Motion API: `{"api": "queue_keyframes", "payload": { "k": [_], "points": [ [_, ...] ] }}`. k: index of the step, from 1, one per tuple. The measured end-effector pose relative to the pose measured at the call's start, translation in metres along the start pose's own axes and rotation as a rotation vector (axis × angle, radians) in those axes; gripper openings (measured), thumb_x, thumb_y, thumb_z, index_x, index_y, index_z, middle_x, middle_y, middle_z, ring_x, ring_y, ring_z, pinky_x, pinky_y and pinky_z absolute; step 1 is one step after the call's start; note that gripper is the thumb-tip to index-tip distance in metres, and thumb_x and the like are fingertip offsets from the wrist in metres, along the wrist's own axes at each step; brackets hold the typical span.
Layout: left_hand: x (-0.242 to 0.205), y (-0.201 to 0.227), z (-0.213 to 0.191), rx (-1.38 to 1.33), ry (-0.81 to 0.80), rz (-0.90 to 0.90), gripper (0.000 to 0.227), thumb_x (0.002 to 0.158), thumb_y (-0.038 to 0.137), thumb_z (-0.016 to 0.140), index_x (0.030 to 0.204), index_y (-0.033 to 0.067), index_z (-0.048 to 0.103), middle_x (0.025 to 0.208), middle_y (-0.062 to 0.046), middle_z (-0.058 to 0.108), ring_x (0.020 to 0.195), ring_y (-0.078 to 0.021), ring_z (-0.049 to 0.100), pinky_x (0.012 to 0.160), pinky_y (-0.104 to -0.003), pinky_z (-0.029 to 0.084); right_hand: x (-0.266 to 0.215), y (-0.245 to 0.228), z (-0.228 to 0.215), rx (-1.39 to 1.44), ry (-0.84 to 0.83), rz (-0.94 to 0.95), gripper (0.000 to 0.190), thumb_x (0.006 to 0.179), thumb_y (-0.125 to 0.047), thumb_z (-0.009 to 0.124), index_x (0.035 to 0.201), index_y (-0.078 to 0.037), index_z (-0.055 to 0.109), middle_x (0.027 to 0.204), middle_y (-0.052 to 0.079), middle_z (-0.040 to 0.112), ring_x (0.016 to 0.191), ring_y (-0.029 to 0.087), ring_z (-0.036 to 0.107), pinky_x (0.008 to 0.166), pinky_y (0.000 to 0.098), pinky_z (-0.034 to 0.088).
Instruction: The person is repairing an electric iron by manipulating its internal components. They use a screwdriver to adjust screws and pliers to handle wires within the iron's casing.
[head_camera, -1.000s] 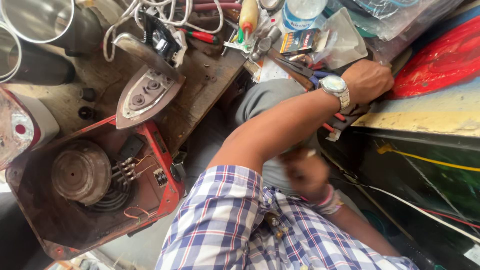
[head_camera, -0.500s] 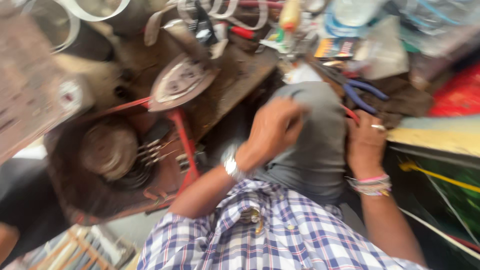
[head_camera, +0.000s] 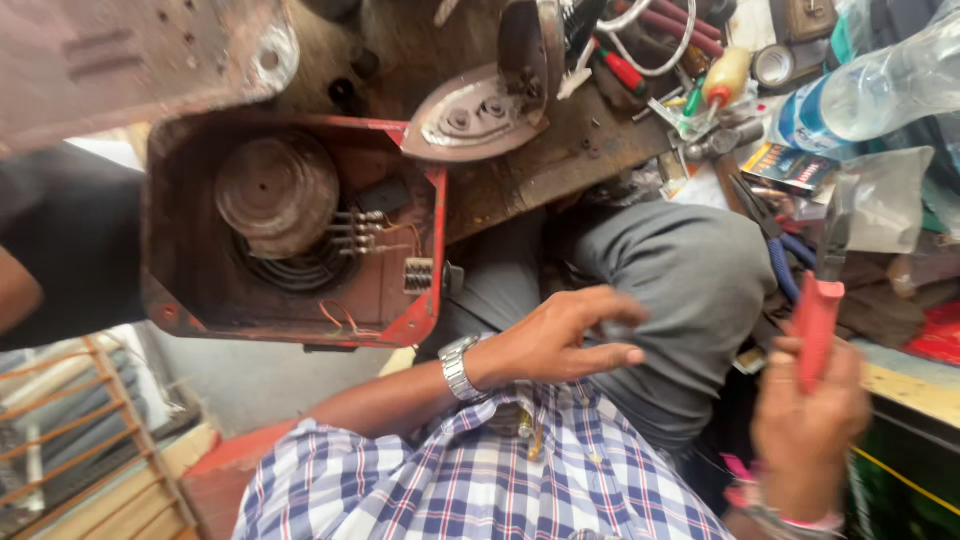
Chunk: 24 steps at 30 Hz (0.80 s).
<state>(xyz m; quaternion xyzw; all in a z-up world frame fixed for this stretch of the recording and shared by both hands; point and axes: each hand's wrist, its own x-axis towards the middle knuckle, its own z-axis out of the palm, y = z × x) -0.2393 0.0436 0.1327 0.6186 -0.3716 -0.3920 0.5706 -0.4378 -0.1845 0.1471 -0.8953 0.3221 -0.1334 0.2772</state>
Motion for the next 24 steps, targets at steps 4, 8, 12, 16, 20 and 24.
{"api": "queue_keyframes", "payload": {
  "k": [4, 8, 12, 16, 20, 24],
  "points": [
    [0.006, 0.000, 0.009, -0.095, 0.171, 0.245, 0.088, 0.095, 0.034, 0.071, 0.157, -0.0060, 0.025, 0.156, -0.025, 0.039, 0.144, -0.0370, 0.042, 0.111, -0.045, 0.045, -0.006, -0.069, 0.077, 0.443, -0.054, -0.135, 0.052, 0.100, -0.017, 0.062, 0.148, -0.006, 0.047, 0.143, 0.011, 0.056, 0.126, 0.024, 0.054, 0.101, 0.0381, 0.046],
    [0.008, -0.018, 0.011, -0.624, 0.599, 0.025, 0.065, 0.098, 0.027, 0.069, 0.151, -0.0015, 0.042, 0.146, -0.018, 0.059, 0.135, -0.0323, 0.058, 0.114, -0.045, 0.048, 0.007, -0.144, 0.111, 0.301, -0.214, -0.613, 0.068, 0.094, -0.010, 0.062, 0.154, 0.006, 0.035, 0.164, 0.028, 0.031, 0.155, 0.042, 0.028, 0.127, 0.0530, 0.025],
    [-0.021, -0.018, -0.066, -1.093, 0.584, -0.144, 0.055, 0.088, 0.016, 0.068, 0.137, 0.0077, 0.045, 0.107, -0.016, 0.065, 0.089, -0.0279, 0.071, 0.076, -0.046, 0.063, 0.056, -0.161, 0.082, 0.441, -0.275, -0.624, 0.064, 0.093, -0.020, 0.070, 0.147, -0.004, 0.041, 0.157, 0.026, 0.036, 0.119, 0.030, 0.048, 0.093, 0.0390, 0.044],
    [-0.052, 0.021, -0.136, -0.551, 0.647, -0.375, 0.052, 0.086, 0.012, 0.067, 0.134, 0.0079, 0.049, 0.099, -0.006, 0.065, 0.076, -0.0194, 0.065, 0.058, -0.035, 0.055, 0.169, -0.137, 0.078, 0.731, -0.058, -0.388, 0.034, 0.113, -0.002, 0.056, 0.147, 0.000, 0.052, 0.134, 0.009, 0.064, 0.117, 0.014, 0.062, 0.090, 0.0277, 0.053],
    [-0.037, 0.035, -0.174, 0.270, 0.624, -0.319, 0.050, 0.088, 0.011, 0.072, 0.129, 0.0036, 0.044, 0.096, -0.005, 0.070, 0.083, -0.0147, 0.068, 0.068, -0.029, 0.053, 0.270, -0.144, 0.109, 1.046, -0.241, -0.226, 0.042, 0.092, 0.011, 0.065, 0.133, 0.004, 0.058, 0.116, 0.007, 0.064, 0.103, 0.019, 0.062, 0.087, 0.0295, 0.052],
    [-0.022, 0.026, -0.181, 0.119, 0.529, -0.597, 0.045, 0.083, 0.012, 0.074, 0.114, 0.0003, 0.044, 0.088, -0.009, 0.067, 0.073, -0.0190, 0.073, 0.056, -0.034, 0.056, 0.294, -0.139, 0.166, 0.804, -0.391, -0.339, 0.056, 0.086, 0.008, 0.064, 0.140, 0.001, 0.056, 0.131, 0.007, 0.068, 0.126, 0.020, 0.065, 0.111, 0.0312, 0.053]
  ]
}}
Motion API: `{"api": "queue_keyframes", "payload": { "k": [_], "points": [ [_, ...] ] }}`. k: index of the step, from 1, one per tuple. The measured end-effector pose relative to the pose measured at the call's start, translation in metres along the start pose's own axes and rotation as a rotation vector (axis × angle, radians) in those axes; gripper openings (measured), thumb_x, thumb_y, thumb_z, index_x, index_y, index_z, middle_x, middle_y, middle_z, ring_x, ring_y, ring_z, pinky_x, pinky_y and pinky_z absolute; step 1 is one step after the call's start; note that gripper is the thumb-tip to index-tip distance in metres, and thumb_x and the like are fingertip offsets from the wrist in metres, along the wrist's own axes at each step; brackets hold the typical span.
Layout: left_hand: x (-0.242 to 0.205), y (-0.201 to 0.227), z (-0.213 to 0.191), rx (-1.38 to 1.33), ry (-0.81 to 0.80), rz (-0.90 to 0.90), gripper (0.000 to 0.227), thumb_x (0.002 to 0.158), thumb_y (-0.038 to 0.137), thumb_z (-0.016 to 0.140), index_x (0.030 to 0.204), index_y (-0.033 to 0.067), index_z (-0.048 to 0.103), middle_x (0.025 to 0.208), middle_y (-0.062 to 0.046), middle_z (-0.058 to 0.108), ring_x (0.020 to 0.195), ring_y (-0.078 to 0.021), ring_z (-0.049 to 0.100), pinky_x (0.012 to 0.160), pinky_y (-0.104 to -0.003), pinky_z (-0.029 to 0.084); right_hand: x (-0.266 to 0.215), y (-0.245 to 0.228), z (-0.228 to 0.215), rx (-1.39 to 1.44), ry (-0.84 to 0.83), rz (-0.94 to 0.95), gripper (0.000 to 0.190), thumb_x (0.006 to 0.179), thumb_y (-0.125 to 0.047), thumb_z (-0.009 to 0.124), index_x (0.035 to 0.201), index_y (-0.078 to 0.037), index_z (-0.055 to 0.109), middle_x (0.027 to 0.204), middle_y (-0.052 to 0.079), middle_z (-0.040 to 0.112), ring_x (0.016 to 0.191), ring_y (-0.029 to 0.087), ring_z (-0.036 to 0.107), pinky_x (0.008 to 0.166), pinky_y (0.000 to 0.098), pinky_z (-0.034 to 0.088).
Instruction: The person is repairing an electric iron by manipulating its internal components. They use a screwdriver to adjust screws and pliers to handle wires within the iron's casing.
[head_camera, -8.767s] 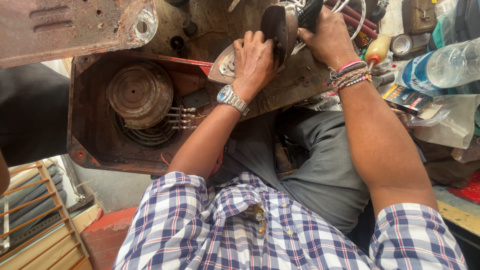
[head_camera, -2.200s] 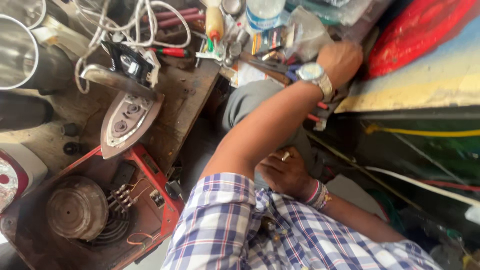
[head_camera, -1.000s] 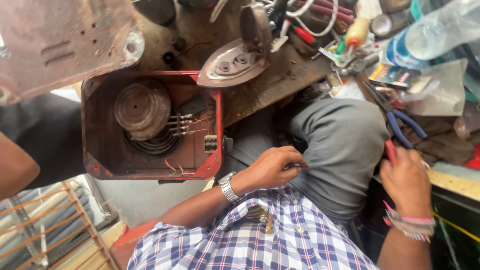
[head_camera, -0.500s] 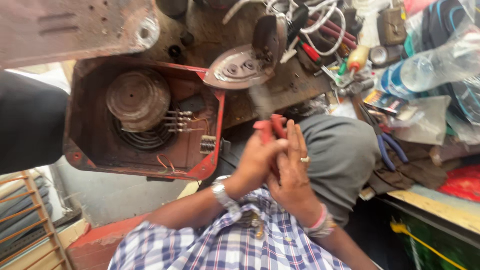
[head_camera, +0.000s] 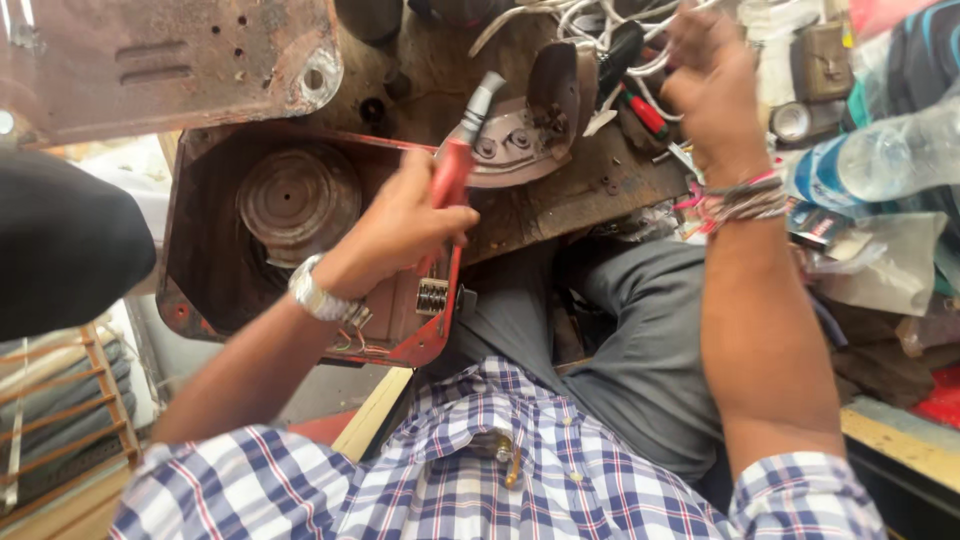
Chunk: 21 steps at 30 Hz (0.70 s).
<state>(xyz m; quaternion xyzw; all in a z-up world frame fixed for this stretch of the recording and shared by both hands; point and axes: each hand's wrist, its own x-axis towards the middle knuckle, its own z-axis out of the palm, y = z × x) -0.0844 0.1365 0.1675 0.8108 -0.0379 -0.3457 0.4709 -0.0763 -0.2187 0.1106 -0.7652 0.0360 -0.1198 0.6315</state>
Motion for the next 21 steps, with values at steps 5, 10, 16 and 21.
{"api": "queue_keyframes", "payload": {
  "k": [5, 10, 16, 21],
  "points": [
    [0.021, -0.002, 0.000, 0.512, -0.061, 0.399, 0.027, 0.091, 0.015, 0.071, 0.117, 0.0073, 0.070, 0.099, -0.019, 0.067, 0.086, -0.0339, 0.066, 0.074, -0.048, 0.052, -0.014, 0.023, 0.010, -0.503, -0.118, -0.158, 0.061, 0.087, 0.001, 0.074, 0.144, 0.004, 0.051, 0.133, 0.021, 0.067, 0.127, 0.032, 0.063, 0.107, 0.0395, 0.048],
    [0.036, 0.006, -0.001, 1.244, 0.192, 0.608, 0.027, 0.102, 0.026, 0.059, 0.112, 0.0078, 0.076, 0.121, -0.022, 0.062, 0.118, -0.0400, 0.054, 0.098, -0.061, 0.039, -0.002, 0.024, 0.019, -0.534, -0.117, -0.079, 0.051, 0.094, -0.008, 0.077, 0.139, -0.002, 0.055, 0.122, 0.019, 0.073, 0.117, 0.034, 0.071, 0.101, 0.0403, 0.053],
    [0.074, -0.025, 0.010, 1.435, 0.407, 0.688, 0.032, 0.095, 0.027, 0.057, 0.109, 0.0084, 0.078, 0.134, -0.027, 0.054, 0.126, -0.0441, 0.048, 0.103, -0.077, 0.027, -0.005, 0.038, 0.018, -0.607, -0.114, -0.228, 0.050, 0.099, -0.010, 0.082, 0.139, 0.001, 0.053, 0.121, 0.022, 0.072, 0.113, 0.041, 0.069, 0.097, 0.0464, 0.053],
    [0.093, -0.024, 0.008, 1.458, 0.332, 0.650, 0.031, 0.089, 0.027, 0.061, 0.103, 0.0067, 0.079, 0.130, -0.029, 0.056, 0.118, -0.0436, 0.050, 0.095, -0.075, 0.030, 0.001, 0.038, 0.019, -0.610, -0.083, -0.267, 0.058, 0.095, -0.010, 0.084, 0.140, 0.005, 0.051, 0.117, 0.027, 0.071, 0.108, 0.046, 0.068, 0.092, 0.0491, 0.053]
  ]
}}
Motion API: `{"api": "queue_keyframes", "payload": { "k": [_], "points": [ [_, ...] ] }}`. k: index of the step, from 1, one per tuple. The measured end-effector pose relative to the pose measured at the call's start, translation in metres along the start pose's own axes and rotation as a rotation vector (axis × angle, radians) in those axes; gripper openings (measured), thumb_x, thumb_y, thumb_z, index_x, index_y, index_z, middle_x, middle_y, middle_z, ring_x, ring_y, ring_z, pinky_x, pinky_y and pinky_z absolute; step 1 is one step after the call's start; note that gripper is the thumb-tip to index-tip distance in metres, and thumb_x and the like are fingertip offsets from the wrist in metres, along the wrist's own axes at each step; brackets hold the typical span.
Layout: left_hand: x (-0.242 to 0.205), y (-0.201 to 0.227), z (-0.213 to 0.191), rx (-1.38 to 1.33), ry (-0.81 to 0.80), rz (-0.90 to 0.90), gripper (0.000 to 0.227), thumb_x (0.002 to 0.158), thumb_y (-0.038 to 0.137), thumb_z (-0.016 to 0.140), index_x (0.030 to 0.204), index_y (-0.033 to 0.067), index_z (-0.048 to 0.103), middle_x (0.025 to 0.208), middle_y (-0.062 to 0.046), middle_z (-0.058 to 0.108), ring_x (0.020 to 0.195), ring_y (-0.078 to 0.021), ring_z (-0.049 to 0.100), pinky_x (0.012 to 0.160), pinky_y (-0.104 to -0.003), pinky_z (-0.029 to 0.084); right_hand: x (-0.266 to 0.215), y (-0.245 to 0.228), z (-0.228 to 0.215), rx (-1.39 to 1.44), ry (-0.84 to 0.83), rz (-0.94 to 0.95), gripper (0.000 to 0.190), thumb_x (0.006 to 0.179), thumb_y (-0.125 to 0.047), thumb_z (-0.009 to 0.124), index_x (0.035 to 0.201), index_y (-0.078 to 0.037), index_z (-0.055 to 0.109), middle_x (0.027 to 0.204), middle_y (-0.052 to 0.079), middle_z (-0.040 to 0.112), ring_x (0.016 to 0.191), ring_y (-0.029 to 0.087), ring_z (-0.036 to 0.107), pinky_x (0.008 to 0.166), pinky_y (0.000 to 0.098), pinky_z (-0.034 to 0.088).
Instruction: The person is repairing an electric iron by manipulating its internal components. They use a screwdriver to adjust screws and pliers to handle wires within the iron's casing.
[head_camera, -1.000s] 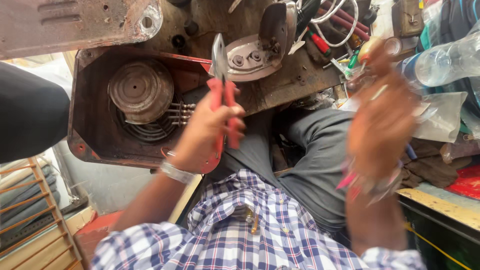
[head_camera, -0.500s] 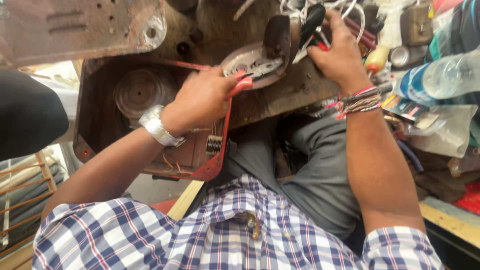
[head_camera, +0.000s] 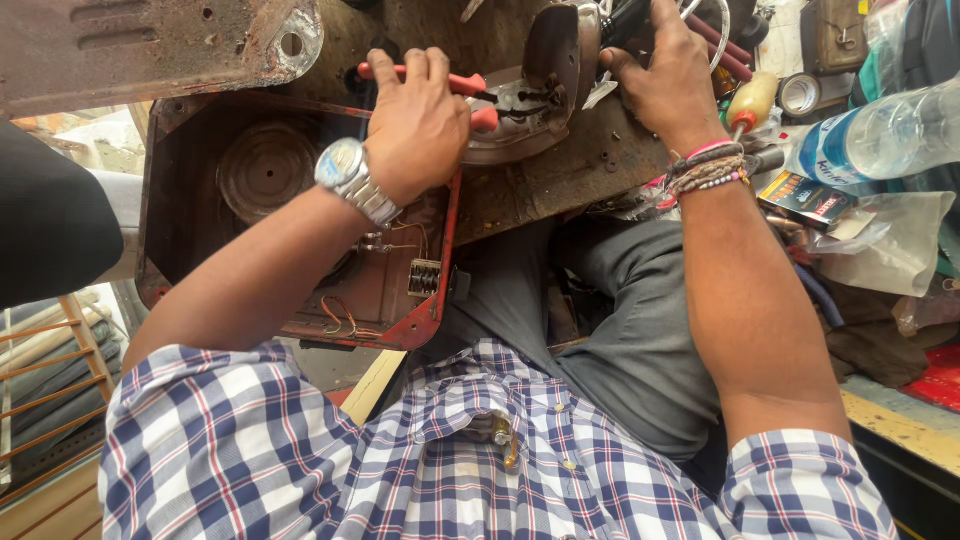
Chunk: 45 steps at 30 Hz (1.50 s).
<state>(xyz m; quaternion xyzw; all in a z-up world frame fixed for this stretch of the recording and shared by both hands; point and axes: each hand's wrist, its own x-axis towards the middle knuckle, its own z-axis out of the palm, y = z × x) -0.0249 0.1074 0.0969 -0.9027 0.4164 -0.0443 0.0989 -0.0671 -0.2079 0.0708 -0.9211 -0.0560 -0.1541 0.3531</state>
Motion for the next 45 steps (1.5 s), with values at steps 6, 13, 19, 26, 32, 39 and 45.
{"api": "queue_keyframes", "payload": {
  "k": [6, 13, 19, 26, 32, 39, 45],
  "points": [
    [0.023, -0.004, 0.012, -0.176, -0.096, 0.006, 0.030, 0.090, 0.031, 0.064, 0.100, 0.0097, 0.081, 0.117, -0.020, 0.060, 0.110, -0.0398, 0.052, 0.086, -0.064, 0.036, 0.002, 0.005, 0.003, -0.004, -0.018, 0.075, 0.049, 0.102, -0.014, 0.082, 0.138, 0.003, 0.054, 0.114, 0.027, 0.072, 0.107, 0.047, 0.068, 0.092, 0.0499, 0.053],
    [0.039, -0.010, 0.023, -0.233, -0.235, 0.005, 0.037, 0.086, 0.037, 0.070, 0.103, 0.0059, 0.079, 0.114, -0.021, 0.059, 0.106, -0.0387, 0.052, 0.081, -0.062, 0.034, 0.003, 0.005, 0.004, -0.036, -0.021, 0.082, 0.042, 0.102, -0.014, 0.080, 0.132, 0.005, 0.057, 0.108, 0.029, 0.072, 0.103, 0.047, 0.069, 0.089, 0.0511, 0.053],
    [0.040, -0.010, 0.007, -0.146, -0.221, 0.040, 0.039, 0.092, 0.039, 0.065, 0.107, 0.0058, 0.079, 0.115, -0.020, 0.060, 0.109, -0.0369, 0.053, 0.086, -0.057, 0.036, 0.002, 0.002, 0.003, -0.004, -0.029, 0.087, 0.040, 0.104, -0.014, 0.078, 0.131, 0.006, 0.057, 0.105, 0.030, 0.072, 0.100, 0.046, 0.070, 0.087, 0.0507, 0.055],
    [0.010, 0.030, -0.014, 0.477, 0.103, 0.014, 0.044, 0.097, 0.047, 0.055, 0.097, 0.0110, 0.080, 0.111, -0.010, 0.059, 0.110, -0.0285, 0.050, 0.091, -0.055, 0.036, -0.002, 0.017, 0.010, -0.103, -0.022, 0.056, 0.038, 0.103, -0.016, 0.076, 0.127, 0.007, 0.058, 0.104, 0.032, 0.069, 0.101, 0.052, 0.064, 0.088, 0.0560, 0.050],
    [0.020, -0.008, 0.020, -0.149, -0.145, 0.050, 0.031, 0.089, 0.032, 0.068, 0.105, 0.0080, 0.080, 0.118, -0.017, 0.060, 0.113, -0.0376, 0.052, 0.088, -0.059, 0.036, -0.002, 0.028, 0.014, -0.148, -0.030, 0.071, 0.039, 0.105, -0.021, 0.076, 0.126, 0.006, 0.059, 0.104, 0.033, 0.067, 0.101, 0.053, 0.062, 0.089, 0.0572, 0.048],
    [0.041, -0.019, 0.024, -0.311, -0.290, 0.022, 0.038, 0.084, 0.034, 0.072, 0.108, 0.0039, 0.077, 0.120, -0.022, 0.057, 0.113, -0.0399, 0.049, 0.087, -0.064, 0.033, -0.002, 0.034, 0.016, -0.197, -0.042, 0.060, 0.037, 0.105, -0.021, 0.074, 0.122, 0.008, 0.059, 0.108, 0.034, 0.064, 0.105, 0.052, 0.060, 0.091, 0.0576, 0.046],
    [0.048, -0.022, 0.022, -0.288, -0.406, 0.010, 0.041, 0.072, 0.018, 0.077, 0.111, 0.0043, 0.078, 0.125, -0.020, 0.057, 0.119, -0.0377, 0.048, 0.093, -0.064, 0.032, -0.002, 0.031, 0.013, -0.186, -0.057, 0.061, 0.035, 0.105, -0.021, 0.073, 0.122, 0.008, 0.061, 0.109, 0.033, 0.064, 0.107, 0.051, 0.060, 0.092, 0.0575, 0.046]
  ]
}}
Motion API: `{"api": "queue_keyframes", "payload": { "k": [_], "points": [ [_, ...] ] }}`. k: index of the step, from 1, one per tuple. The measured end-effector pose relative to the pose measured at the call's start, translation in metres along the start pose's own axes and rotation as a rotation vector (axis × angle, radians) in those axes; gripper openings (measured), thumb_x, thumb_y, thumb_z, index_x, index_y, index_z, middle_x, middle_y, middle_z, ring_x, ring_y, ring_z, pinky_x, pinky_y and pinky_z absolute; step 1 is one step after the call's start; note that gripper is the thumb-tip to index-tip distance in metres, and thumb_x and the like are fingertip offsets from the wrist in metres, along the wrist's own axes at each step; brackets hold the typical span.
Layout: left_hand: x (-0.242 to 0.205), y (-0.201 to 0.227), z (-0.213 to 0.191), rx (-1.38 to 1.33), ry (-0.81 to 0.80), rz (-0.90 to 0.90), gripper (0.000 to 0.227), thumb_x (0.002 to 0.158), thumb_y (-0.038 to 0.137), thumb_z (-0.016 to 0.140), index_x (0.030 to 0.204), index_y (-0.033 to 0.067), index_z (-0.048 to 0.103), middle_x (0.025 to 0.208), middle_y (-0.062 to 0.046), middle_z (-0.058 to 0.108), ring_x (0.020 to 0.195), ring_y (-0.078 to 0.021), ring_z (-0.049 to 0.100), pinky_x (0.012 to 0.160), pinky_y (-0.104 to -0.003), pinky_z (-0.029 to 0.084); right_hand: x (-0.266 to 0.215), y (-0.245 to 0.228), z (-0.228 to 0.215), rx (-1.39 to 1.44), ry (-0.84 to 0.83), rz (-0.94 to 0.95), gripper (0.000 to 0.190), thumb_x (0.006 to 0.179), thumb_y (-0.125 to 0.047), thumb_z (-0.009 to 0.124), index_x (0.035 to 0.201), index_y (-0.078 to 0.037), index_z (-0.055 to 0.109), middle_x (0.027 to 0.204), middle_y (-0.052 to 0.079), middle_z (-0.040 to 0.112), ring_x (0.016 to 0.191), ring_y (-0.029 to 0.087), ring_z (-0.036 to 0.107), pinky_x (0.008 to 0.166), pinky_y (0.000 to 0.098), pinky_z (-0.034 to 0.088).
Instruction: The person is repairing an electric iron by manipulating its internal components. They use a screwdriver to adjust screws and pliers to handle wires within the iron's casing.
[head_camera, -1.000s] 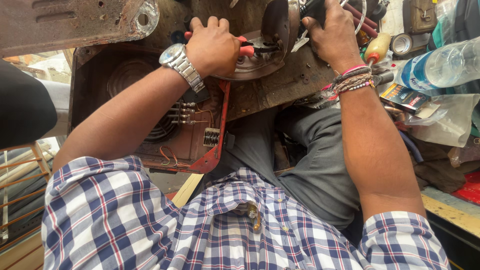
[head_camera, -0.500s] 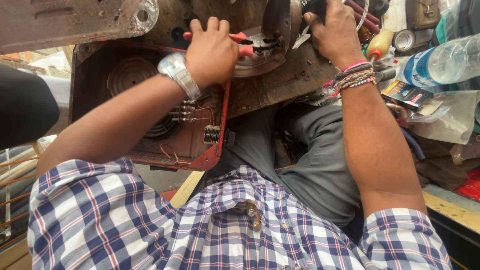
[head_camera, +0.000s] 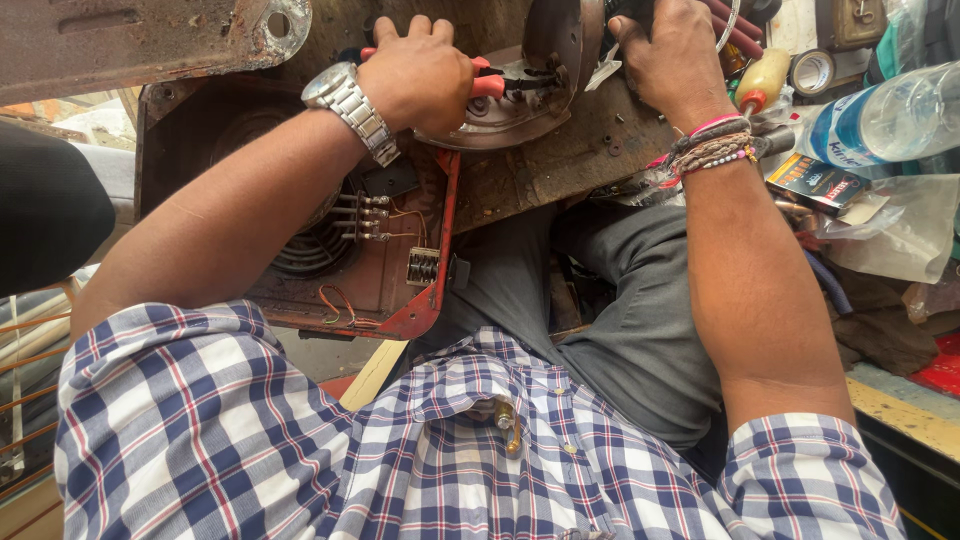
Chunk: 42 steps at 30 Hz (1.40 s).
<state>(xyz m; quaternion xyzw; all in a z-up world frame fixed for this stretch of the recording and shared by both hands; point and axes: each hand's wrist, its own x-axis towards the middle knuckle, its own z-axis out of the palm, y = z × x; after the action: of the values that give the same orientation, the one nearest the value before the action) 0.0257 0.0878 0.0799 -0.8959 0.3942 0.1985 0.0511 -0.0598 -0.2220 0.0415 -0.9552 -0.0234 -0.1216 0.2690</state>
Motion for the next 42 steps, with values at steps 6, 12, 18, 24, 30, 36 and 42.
{"api": "queue_keyframes", "payload": {
  "k": [6, 12, 18, 24, 30, 36, 42],
  "points": [
    [0.003, -0.002, -0.007, 0.010, -0.055, 0.000, 0.050, 0.059, 0.013, 0.082, 0.108, 0.0048, 0.079, 0.127, -0.020, 0.054, 0.121, -0.0381, 0.046, 0.093, -0.064, 0.031, 0.000, -0.001, -0.001, -0.015, -0.004, -0.005, 0.037, 0.106, -0.021, 0.073, 0.124, 0.008, 0.060, 0.110, 0.034, 0.063, 0.107, 0.052, 0.059, 0.091, 0.0579, 0.046],
    [0.002, -0.004, 0.000, 0.037, -0.008, 0.033, 0.043, 0.063, 0.012, 0.080, 0.105, 0.0042, 0.080, 0.127, -0.021, 0.055, 0.121, -0.0381, 0.049, 0.092, -0.062, 0.034, -0.001, 0.000, -0.001, -0.019, -0.011, -0.018, 0.036, 0.107, -0.022, 0.072, 0.125, 0.007, 0.060, 0.112, 0.032, 0.064, 0.108, 0.049, 0.060, 0.093, 0.0564, 0.046],
    [0.004, -0.005, 0.001, 0.011, 0.029, 0.038, 0.051, 0.057, 0.013, 0.081, 0.107, 0.0029, 0.078, 0.125, -0.021, 0.055, 0.118, -0.0387, 0.048, 0.090, -0.063, 0.034, -0.001, 0.001, 0.000, -0.011, -0.003, -0.017, 0.037, 0.106, -0.021, 0.072, 0.128, 0.007, 0.060, 0.115, 0.031, 0.063, 0.110, 0.049, 0.059, 0.093, 0.0561, 0.046],
    [-0.001, -0.002, 0.000, 0.054, 0.126, 0.077, 0.037, 0.078, 0.025, 0.075, 0.106, 0.0011, 0.078, 0.120, -0.022, 0.058, 0.112, -0.0395, 0.052, 0.089, -0.064, 0.037, -0.001, 0.002, 0.000, -0.015, -0.003, -0.028, 0.036, 0.108, -0.021, 0.073, 0.128, 0.006, 0.060, 0.117, 0.030, 0.062, 0.111, 0.048, 0.059, 0.095, 0.0552, 0.046],
    [-0.042, 0.049, 0.009, 0.587, 0.496, -0.020, 0.038, 0.102, 0.039, 0.061, 0.102, 0.0059, 0.080, 0.114, -0.013, 0.058, 0.117, -0.0338, 0.049, 0.096, -0.059, 0.033, -0.002, 0.002, 0.001, 0.011, -0.017, 0.020, 0.035, 0.108, -0.022, 0.071, 0.127, 0.005, 0.060, 0.116, 0.029, 0.062, 0.111, 0.046, 0.060, 0.095, 0.0540, 0.047],
    [-0.045, 0.039, 0.011, 0.668, 0.512, -0.026, 0.032, 0.076, 0.028, 0.066, 0.101, 0.0137, 0.080, 0.118, -0.011, 0.056, 0.113, -0.0290, 0.047, 0.094, -0.059, 0.032, -0.003, 0.007, 0.003, -0.047, 0.004, -0.037, 0.035, 0.108, -0.022, 0.072, 0.127, 0.006, 0.061, 0.117, 0.030, 0.062, 0.111, 0.048, 0.059, 0.095, 0.0561, 0.047],
    [-0.025, 0.008, 0.012, 0.126, 0.163, 0.065, 0.032, 0.084, 0.030, 0.070, 0.101, 0.0049, 0.079, 0.123, -0.019, 0.055, 0.116, -0.0385, 0.049, 0.089, -0.062, 0.035, -0.004, 0.010, 0.004, -0.036, 0.007, -0.062, 0.034, 0.108, -0.021, 0.071, 0.123, 0.006, 0.060, 0.119, 0.030, 0.061, 0.112, 0.049, 0.057, 0.096, 0.0562, 0.044]
  ]
}}
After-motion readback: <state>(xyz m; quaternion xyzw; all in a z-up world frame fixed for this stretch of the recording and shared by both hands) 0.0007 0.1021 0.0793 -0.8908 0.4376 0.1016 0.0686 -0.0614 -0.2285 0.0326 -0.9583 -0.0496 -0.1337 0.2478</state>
